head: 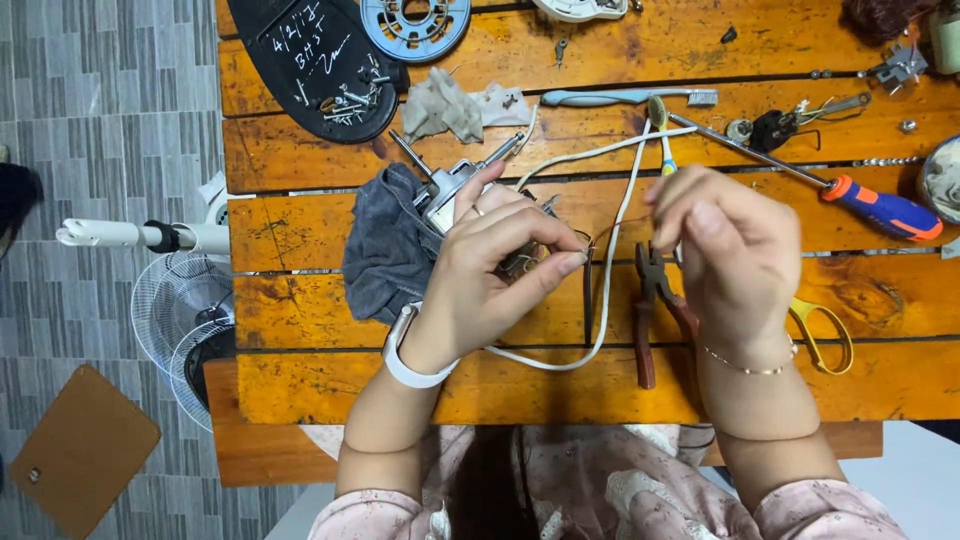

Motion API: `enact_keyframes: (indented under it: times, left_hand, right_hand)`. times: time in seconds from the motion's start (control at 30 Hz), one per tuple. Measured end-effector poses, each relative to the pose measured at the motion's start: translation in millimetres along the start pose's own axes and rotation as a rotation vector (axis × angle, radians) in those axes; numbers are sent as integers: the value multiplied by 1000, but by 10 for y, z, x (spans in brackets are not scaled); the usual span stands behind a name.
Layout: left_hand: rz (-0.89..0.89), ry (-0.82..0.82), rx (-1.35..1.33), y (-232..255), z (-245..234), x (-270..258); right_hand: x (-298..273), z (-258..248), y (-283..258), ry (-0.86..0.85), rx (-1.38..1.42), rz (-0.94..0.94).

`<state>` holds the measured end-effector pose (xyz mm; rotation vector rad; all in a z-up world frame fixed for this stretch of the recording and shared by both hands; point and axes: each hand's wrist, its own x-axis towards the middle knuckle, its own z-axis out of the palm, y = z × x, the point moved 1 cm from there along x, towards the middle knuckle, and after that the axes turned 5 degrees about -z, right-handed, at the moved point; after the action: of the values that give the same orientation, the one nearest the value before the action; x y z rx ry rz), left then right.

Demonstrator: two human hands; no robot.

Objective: The person works on a small electrical component, using pliers to strip and twist wires. They then use scissors to cut a wire and continue manipulating the wires by hand, connecting them to the device.

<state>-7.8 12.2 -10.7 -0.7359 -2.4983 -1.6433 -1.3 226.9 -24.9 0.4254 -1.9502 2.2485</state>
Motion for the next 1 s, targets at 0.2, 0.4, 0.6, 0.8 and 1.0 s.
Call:
enact_keyframes:
  times: [0.2,0.4,0.6,0.8,1.0]
  left_hand:
    - [8,-33,-58,13,12,-15]
    - [23,-24,-23,44,8,-26]
    - [74,-39,31,73,9,-21]
    - [100,-73,50,90,3,-6]
    - [165,-91,172,116,-32,2]
  right_hand:
    - [8,1,-86,-78,-550,-482]
    - [71,64,-184,-219,-696,-637]
    - [96,63,-193,-281,-744,-674]
    - [78,38,-178,-308,-827,-732]
    - [61,48,-181,-393,-966,-719]
